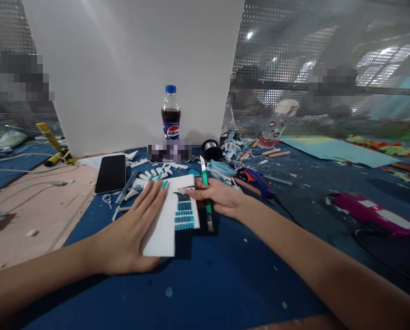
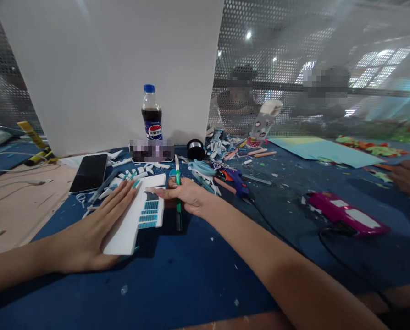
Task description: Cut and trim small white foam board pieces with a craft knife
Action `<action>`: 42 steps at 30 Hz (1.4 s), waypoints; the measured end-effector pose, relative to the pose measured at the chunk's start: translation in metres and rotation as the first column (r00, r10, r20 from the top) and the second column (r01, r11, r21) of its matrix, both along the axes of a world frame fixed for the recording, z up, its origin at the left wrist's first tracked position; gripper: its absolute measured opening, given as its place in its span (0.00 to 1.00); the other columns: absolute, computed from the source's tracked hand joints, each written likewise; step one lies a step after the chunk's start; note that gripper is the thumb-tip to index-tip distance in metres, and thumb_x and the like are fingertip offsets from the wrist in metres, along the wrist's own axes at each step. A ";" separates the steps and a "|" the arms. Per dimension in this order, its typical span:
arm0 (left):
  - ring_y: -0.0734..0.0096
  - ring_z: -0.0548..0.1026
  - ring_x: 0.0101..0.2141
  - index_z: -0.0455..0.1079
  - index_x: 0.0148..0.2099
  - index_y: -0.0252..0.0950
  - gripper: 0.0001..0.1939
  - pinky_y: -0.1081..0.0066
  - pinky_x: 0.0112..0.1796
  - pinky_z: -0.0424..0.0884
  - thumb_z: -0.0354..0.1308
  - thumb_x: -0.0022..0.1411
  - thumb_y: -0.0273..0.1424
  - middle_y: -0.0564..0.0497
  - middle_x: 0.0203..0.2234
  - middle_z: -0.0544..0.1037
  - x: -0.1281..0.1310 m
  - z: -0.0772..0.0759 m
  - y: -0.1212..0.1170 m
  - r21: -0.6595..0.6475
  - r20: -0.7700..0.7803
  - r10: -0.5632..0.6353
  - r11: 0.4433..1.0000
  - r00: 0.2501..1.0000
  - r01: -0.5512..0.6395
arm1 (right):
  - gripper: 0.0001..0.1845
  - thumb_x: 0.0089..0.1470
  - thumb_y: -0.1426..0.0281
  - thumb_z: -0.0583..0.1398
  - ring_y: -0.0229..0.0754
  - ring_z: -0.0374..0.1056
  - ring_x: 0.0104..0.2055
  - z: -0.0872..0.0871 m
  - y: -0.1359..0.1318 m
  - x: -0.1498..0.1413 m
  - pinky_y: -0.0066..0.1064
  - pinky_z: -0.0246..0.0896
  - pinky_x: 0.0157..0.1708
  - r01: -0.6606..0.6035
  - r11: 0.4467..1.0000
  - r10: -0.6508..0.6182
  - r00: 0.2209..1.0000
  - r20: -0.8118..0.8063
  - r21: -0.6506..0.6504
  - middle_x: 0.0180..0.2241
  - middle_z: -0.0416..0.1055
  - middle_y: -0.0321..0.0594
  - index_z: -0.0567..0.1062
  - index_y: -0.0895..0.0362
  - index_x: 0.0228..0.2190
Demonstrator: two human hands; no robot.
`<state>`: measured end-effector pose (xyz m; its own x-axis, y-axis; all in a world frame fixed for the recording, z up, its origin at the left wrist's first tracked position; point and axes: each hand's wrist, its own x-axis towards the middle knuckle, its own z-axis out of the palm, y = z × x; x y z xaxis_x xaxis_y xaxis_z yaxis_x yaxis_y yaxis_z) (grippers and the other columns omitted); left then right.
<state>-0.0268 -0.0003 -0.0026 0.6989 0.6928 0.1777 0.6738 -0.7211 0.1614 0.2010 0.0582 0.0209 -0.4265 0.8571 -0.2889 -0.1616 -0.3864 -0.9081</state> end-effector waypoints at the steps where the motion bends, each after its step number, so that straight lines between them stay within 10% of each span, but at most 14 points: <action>1: 0.42 0.30 0.61 0.17 0.64 0.34 0.54 0.44 0.55 0.49 0.53 0.54 0.47 0.42 0.64 0.26 0.000 0.000 0.000 0.001 0.002 -0.002 1.000 1.000 0.002 | 0.28 0.25 0.81 0.70 0.36 0.67 0.32 -0.001 0.000 0.000 0.33 0.63 0.40 0.000 1.000 0.000 1.000 -0.004 0.003 0.20 0.65 0.30 0.54 0.57 0.15; 28: 0.40 0.29 0.61 0.21 0.65 0.39 0.54 0.40 0.55 0.41 0.55 0.52 0.49 0.45 0.64 0.27 -0.003 -0.001 0.000 0.031 0.149 0.000 1.000 0.989 -0.004 | 0.23 0.29 0.78 0.69 0.42 0.68 0.40 -0.003 0.004 0.003 0.35 0.61 0.42 0.043 0.999 -0.043 0.998 -0.036 -0.012 0.25 0.70 0.35 0.58 0.57 0.16; 36: 0.49 0.51 0.60 0.22 0.65 0.43 0.42 0.51 0.53 0.62 0.49 0.61 0.41 0.45 0.64 0.37 -0.003 0.002 0.014 -0.445 0.612 0.372 0.891 0.698 -0.085 | 0.28 0.30 0.75 0.70 0.33 0.62 0.25 0.000 0.002 0.002 0.27 0.59 0.23 0.031 0.993 -0.036 0.999 0.037 0.114 0.19 0.61 0.29 0.53 0.56 0.17; 42: 0.53 0.74 0.43 0.29 0.65 0.46 0.37 0.59 0.32 0.78 0.48 0.62 0.40 0.44 0.54 0.67 0.002 0.004 0.023 -0.631 0.547 0.449 0.775 0.707 -0.005 | 0.28 0.32 0.73 0.70 0.41 0.68 0.34 0.000 0.004 0.005 0.30 0.66 0.27 -0.018 0.997 0.011 0.995 0.100 0.075 0.25 0.67 0.36 0.53 0.55 0.17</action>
